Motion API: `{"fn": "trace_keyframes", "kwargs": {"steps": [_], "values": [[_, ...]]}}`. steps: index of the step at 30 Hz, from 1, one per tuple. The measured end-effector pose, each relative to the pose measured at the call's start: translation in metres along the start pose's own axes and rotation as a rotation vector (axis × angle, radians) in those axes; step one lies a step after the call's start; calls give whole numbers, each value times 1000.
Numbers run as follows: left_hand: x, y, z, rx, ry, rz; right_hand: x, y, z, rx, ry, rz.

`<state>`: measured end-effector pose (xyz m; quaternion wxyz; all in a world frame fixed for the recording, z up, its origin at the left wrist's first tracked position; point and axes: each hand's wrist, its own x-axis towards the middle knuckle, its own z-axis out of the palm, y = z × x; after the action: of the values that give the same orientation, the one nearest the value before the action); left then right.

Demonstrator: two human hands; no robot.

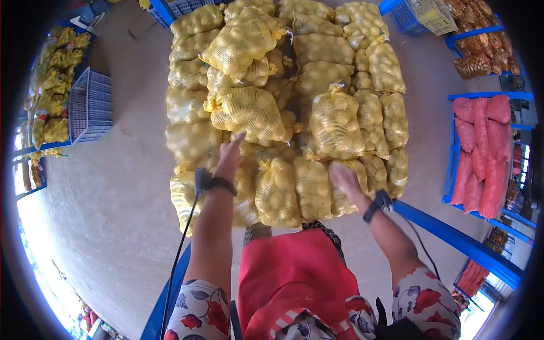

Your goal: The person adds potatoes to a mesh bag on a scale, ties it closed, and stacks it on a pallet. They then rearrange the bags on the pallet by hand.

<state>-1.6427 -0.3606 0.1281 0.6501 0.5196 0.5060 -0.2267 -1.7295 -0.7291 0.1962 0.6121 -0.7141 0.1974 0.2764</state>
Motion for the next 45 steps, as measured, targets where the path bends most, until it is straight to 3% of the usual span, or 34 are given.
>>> {"fn": "trace_keyframes", "kwargs": {"steps": [1,4,7,8,9,11,12,17,19,21,23,24,25,27,30,31,32,33,34,35,36,38,40,41,44,45], "values": [[15,-7,9,5,-1,-18,57,-12,26,-5,71,-16],[64,-29,34,-164,-29,23,230,-25,70,-358,95,-497],[86,-33,51,-410,-81,189,355,-35,116,-441,129,-645],[96,-38,53,-418,-78,198,361,-50,126,-539,6,-628],[106,-46,54,-424,-74,205,394,-52,133,-865,-58,-380],[116,-53,54,-476,-156,253,434,-42,157,-752,-181,-309],[121,-56,52,-532,-243,341,433,-37,162,-758,-194,-293],[135,-61,39,-561,-242,313,375,-68,175,-641,-514,-320],[155,-79,31,-689,-404,359,360,-89,176,-1055,-596,-305],[138,-79,17,-728,-354,273,311,-98,184,-1326,-467,-538],[117,-77,6,-841,-335,129,283,-85,191,-1288,-551,-601],[113,-80,4,-850,-306,204,271,-77,194,-1237,-553,-642],[112,-81,-2,-922,-313,115,263,-68,201,-1202,-532,-649],[117,-90,-12,-837,-495,215,242,-71,189,-1113,-476,-616],[92,-87,-3,-561,-358,280,204,-66,152,-930,-360,-591],[86,-86,3,-675,-561,184,185,-71,138,-935,-303,-556],[70,-80,21,-619,-585,198,166,-71,123,-875,-175,-644],[59,-72,38,-562,-614,212,151,-68,108,-881,-172,-642],[68,-70,47,-440,-670,250,139,-66,94,-836,-8,-670],[48,-59,75,-394,-488,195,132,-64,82,-787,152,-695],[61,-61,90,-259,-478,271,131,-58,70,-793,155,-691],[83,-61,132,-54,-440,368,139,-35,50,-863,393,-634],[92,-78,170,-39,-492,448,159,10,38,-928,375,-574],[122,-104,169,110,-376,437,167,24,34,-992,348,-519],[129,-129,161,253,-351,568,162,38,50,-1010,422,-558],[121,-139,161,462,-210,763,159,40,51,-995,414,-562]]}}
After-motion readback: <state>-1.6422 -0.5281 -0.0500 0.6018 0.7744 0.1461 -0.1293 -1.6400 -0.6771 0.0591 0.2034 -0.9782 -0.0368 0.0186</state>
